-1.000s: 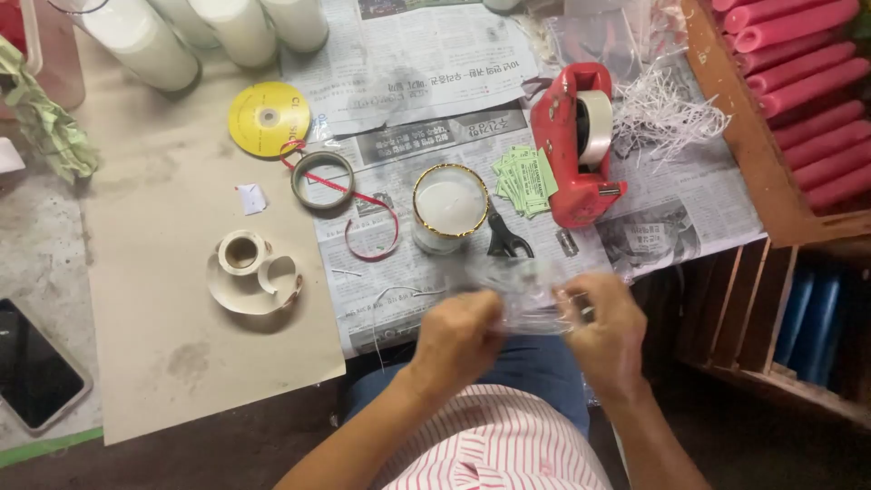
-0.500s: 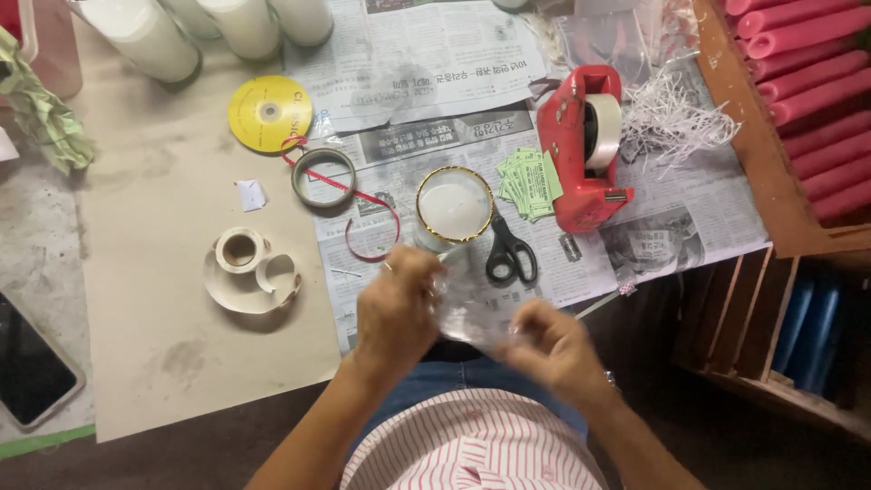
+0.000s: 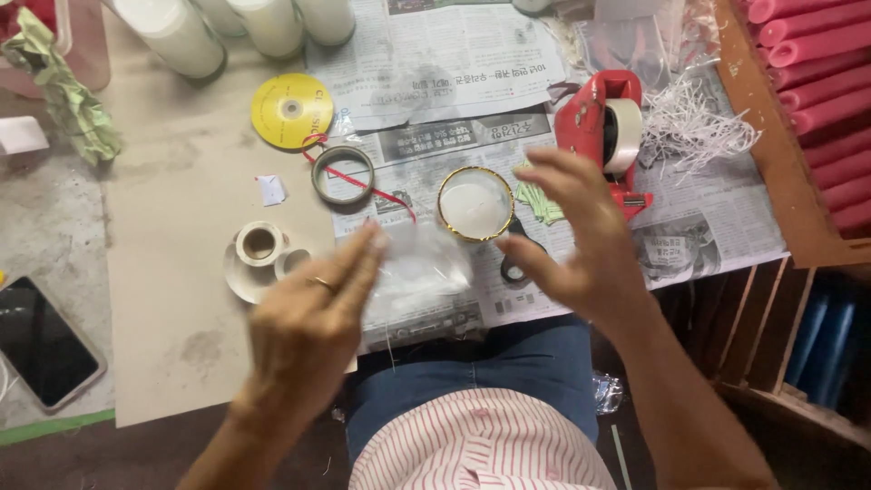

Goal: Applying decorative gold bands to glass candle jars and securing them with tape before placing them in sleeves.

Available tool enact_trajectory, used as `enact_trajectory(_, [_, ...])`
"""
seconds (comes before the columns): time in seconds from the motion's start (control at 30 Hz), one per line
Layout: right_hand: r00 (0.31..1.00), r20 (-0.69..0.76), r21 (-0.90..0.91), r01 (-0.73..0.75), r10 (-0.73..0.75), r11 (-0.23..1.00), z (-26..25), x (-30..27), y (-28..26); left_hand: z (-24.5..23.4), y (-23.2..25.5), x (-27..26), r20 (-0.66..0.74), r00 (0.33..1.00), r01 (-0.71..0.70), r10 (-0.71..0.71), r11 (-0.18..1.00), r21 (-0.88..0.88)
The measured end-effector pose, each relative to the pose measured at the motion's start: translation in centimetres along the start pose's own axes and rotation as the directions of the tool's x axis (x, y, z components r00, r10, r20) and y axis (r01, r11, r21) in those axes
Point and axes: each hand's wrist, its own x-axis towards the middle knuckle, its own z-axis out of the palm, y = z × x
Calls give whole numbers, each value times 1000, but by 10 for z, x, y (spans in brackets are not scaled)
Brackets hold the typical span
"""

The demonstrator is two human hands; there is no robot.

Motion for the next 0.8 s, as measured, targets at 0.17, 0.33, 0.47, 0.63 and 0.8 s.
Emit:
enact_trajectory(0.17, [892,415,-291,-57,180,955,51,36,19,-18,-34,20,34,998,29,-45,925,380])
enact_trajectory(0.33, [873,376,-394,-152,310,906,59,15,38,20,-33,25,54,993,77,-102,935,347])
enact_trajectory(0.47, [951,-37,-17,-307,306,952,44,-37,66,81,-6,20,145,974,144,-177,966,215])
enact_trajectory(0.63, [805,-258,474,-376,534,796,28,-77,73,180,5,-12,490,831,320,-263,947,-36])
enact_trajectory(0.8, [637,-358,745,-246,682,621,22,-77,62,230,11,-18,674,719,554,-172,728,-405])
